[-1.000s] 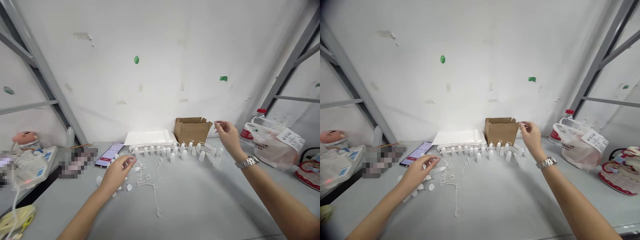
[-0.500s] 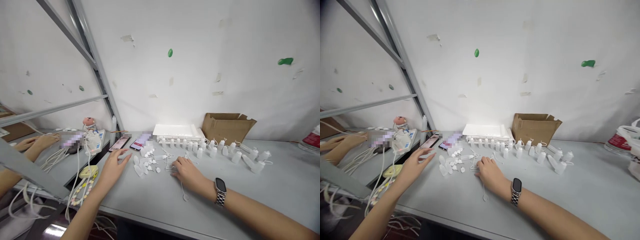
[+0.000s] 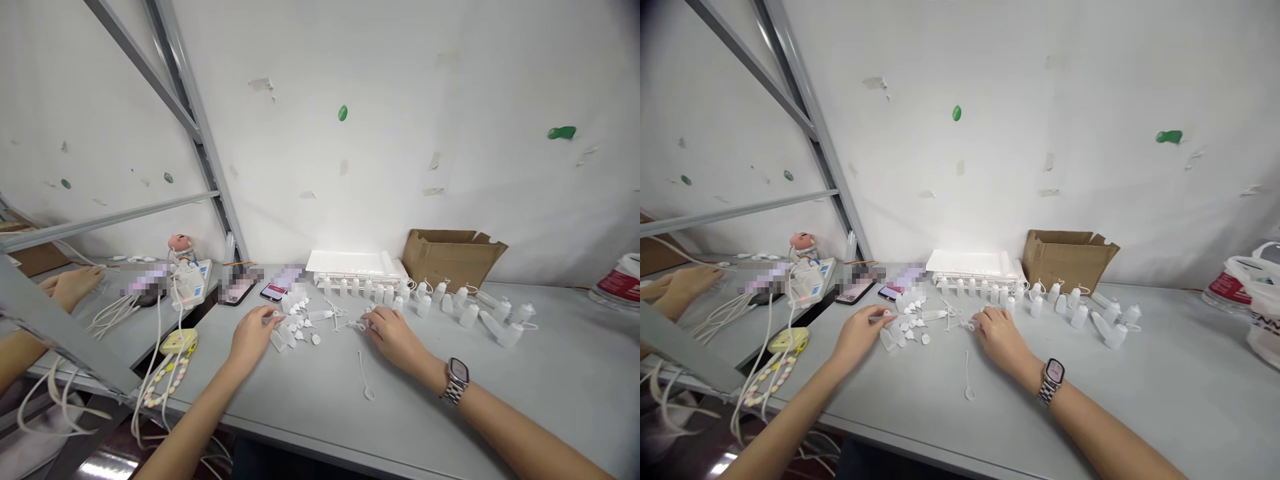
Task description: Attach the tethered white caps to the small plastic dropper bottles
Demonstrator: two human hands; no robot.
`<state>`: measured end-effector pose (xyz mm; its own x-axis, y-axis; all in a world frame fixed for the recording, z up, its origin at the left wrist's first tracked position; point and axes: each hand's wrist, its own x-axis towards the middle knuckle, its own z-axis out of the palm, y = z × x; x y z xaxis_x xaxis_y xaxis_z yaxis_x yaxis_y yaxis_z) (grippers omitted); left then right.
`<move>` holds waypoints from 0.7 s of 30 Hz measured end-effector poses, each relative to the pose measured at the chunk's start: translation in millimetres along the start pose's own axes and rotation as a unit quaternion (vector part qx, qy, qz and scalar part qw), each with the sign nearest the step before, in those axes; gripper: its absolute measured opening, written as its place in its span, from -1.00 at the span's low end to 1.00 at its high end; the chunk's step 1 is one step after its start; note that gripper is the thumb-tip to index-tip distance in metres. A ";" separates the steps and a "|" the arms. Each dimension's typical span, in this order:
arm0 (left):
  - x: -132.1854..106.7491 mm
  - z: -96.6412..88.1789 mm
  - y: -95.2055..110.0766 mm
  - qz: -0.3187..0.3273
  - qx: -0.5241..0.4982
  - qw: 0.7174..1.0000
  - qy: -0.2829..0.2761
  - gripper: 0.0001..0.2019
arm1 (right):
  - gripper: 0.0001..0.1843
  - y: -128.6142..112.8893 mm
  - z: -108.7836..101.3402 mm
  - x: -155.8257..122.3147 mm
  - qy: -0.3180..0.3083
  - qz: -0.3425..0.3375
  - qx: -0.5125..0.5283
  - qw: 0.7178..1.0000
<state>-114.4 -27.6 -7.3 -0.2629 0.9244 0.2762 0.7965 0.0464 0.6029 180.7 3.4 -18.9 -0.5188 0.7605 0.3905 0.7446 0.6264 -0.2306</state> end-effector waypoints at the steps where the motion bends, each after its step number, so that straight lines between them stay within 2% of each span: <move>1: -0.1 -0.8 4.9 0.000 -0.009 1.000 0.009 -0.74 | -0.74 0.1 -1.5 -1.5 0.013 -0.002 0.014 1.000; 4: -3.5 -4.9 33.0 0.026 -0.074 0.996 0.052 -0.73 | -0.65 -4.9 -9.0 -4.6 0.054 0.012 0.094 0.994; 5: -4.8 -4.9 46.1 0.038 -0.119 0.991 0.046 -0.74 | -0.64 -8.0 -12.1 -5.2 0.059 0.022 0.140 0.988; 6: -6.0 -3.5 60.1 0.052 -0.167 0.985 0.012 -0.74 | -0.65 -11.3 -15.1 -5.5 0.057 0.035 0.194 0.979; 7: -6.6 -0.1 74.1 0.064 -0.211 0.974 -0.045 -0.73 | -0.65 -14.7 -17.8 -5.8 0.049 0.050 0.249 0.966; 9: -6.1 12.2 98.9 0.089 -0.286 0.943 -0.146 -0.74 | -0.65 -19.9 -21.3 -6.2 0.028 0.080 0.340 0.937; 11: -4.0 29.8 115.7 0.092 -0.350 0.909 -0.206 -0.73 | -0.62 -21.8 -22.0 -6.3 0.020 0.105 0.388 0.915; 14: -1.4 55.2 124.8 0.078 -0.417 0.875 -0.232 -0.75 | -0.61 -19.2 -20.1 -5.2 0.027 0.140 0.432 0.890; 16: -1.0 65.1 123.7 0.065 -0.434 0.868 -0.231 -0.76 | -0.64 -16.3 -18.5 -3.5 0.025 0.165 0.476 0.863; 18: -0.4 68.0 119.7 0.063 -0.424 0.872 -0.237 -0.75 | -0.67 -14.0 -16.9 -1.6 0.019 0.187 0.509 0.840; 21: 4.6 63.8 110.1 0.070 -0.361 0.899 -0.239 -0.68 | -0.66 -10.9 -14.0 0.3 0.023 0.224 0.514 0.828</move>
<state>6.9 5.9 12.6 0.2134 0.9670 0.1390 0.1973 -0.1820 0.9633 178.3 -5.7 -3.7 -0.2539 0.9632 0.0884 0.0946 0.1157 -0.9888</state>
